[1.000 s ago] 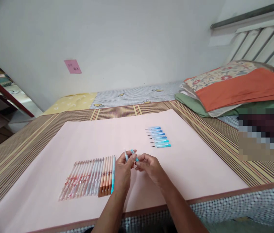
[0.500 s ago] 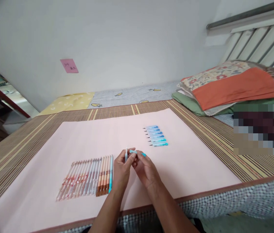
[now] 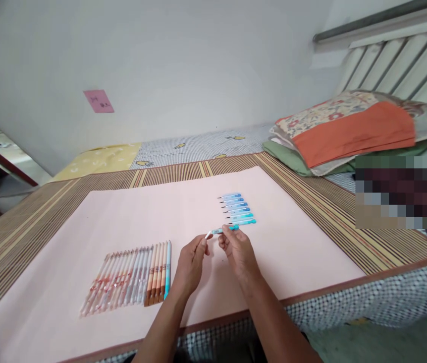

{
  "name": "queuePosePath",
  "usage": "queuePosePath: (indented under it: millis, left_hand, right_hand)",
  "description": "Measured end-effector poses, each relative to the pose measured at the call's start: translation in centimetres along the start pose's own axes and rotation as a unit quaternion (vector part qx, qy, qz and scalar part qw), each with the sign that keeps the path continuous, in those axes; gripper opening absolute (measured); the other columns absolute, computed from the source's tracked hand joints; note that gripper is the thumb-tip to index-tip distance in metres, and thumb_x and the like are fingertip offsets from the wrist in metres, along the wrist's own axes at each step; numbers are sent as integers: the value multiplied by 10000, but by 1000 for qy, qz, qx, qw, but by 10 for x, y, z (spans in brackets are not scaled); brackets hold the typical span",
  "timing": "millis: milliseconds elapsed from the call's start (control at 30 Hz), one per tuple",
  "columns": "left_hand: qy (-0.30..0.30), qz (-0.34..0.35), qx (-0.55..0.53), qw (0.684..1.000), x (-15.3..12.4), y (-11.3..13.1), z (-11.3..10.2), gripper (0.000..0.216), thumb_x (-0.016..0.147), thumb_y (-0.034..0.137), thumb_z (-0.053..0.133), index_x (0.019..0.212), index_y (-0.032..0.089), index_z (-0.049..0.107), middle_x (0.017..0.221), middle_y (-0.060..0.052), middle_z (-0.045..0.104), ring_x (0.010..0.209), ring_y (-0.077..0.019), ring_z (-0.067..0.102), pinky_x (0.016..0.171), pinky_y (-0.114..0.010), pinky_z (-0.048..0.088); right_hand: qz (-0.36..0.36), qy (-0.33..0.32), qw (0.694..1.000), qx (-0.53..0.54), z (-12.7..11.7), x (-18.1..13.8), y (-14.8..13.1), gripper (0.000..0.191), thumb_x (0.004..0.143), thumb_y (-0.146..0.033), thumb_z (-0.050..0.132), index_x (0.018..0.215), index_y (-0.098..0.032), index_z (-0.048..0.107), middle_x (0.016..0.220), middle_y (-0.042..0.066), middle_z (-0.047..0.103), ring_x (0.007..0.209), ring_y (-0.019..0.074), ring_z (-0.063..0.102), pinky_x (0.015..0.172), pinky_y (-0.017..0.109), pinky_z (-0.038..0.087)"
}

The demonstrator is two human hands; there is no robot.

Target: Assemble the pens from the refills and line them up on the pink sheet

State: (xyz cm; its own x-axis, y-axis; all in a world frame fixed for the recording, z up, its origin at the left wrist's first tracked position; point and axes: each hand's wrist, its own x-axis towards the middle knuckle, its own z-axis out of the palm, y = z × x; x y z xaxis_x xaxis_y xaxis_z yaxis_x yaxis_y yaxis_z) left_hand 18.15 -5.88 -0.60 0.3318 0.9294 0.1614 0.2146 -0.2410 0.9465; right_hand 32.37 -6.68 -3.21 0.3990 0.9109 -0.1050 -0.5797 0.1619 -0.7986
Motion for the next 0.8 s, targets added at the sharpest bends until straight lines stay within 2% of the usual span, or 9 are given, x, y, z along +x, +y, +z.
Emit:
queuePosePath:
  millis: [100, 200, 333, 467, 533, 633, 733, 800]
  left_hand:
    - [-1, 11, 27, 1000, 0, 1, -1, 377, 989, 414, 440, 1066, 242, 767, 662, -7, 595, 636, -194, 536, 644, -288, 364]
    - [3, 27, 35, 999, 0, 3, -2, 359, 979, 387, 462, 1093, 259, 777, 644, -15, 599, 633, -206, 542, 656, -293, 377]
    - [-8, 39, 71, 997, 0, 2, -4, 323, 967, 339, 481, 1053, 275, 786, 661, -20, 644, 607, -200, 548, 638, -292, 366]
    - [-41, 18, 106, 993, -1, -1, -5, 252, 938, 299, 531, 1088, 258, 730, 682, -7, 688, 584, -184, 559, 623, -288, 349]
    - [-52, -3, 85, 995, -1, -2, -5, 206, 930, 304, 550, 1073, 239, 683, 672, 4, 691, 592, -181, 570, 626, -284, 354]
    - [-69, -30, 28, 997, -1, 0, -3, 136, 923, 354, 575, 952, 227, 617, 667, 11, 689, 596, -168, 566, 611, -272, 349]
    - [-79, -53, -45, 994, -2, 2, -1, 207, 909, 414, 604, 865, 216, 563, 677, -1, 697, 560, -141, 522, 570, -255, 318]
    - [-94, -77, -119, 985, -2, 2, -1, 252, 895, 442, 618, 851, 212, 527, 658, -3, 696, 475, -107, 421, 517, -244, 264]
  right_hand:
    - [-9, 3, 1000, -19, -1, -1, -2, 341, 690, -406, 875, 772, -183, 630, 664, -26, 600, 558, 98, 523, 522, 247, 433]
    - [-22, 1, 998, -52, -2, -1, -5, 346, 701, -434, 860, 769, -184, 631, 640, -29, 589, 565, 103, 525, 537, 248, 420]
    - [-53, -2, 987, -148, -4, -2, -11, 326, 752, -471, 805, 756, -192, 636, 600, -20, 600, 567, 126, 528, 570, 273, 423]
    - [-77, -33, 966, -245, -10, 0, -15, 316, 776, -489, 764, 816, -191, 668, 573, -24, 598, 559, 139, 537, 598, 287, 439]
    - [-75, -55, 961, -259, -13, 2, -15, 328, 779, -498, 753, 842, -187, 667, 570, -26, 599, 555, 141, 541, 595, 285, 439]
    - [-54, -108, 956, -268, -16, 1, -16, 323, 811, -496, 723, 842, -180, 662, 597, -9, 624, 579, 148, 561, 604, 283, 442]
    - [-37, -161, 949, -267, -15, -2, -21, 294, 838, -472, 707, 850, -180, 668, 635, -1, 638, 615, 153, 575, 626, 284, 447]
    - [-37, -177, 946, -269, -13, -5, -24, 277, 838, -457, 714, 845, -183, 673, 658, 0, 640, 639, 155, 577, 645, 288, 451]
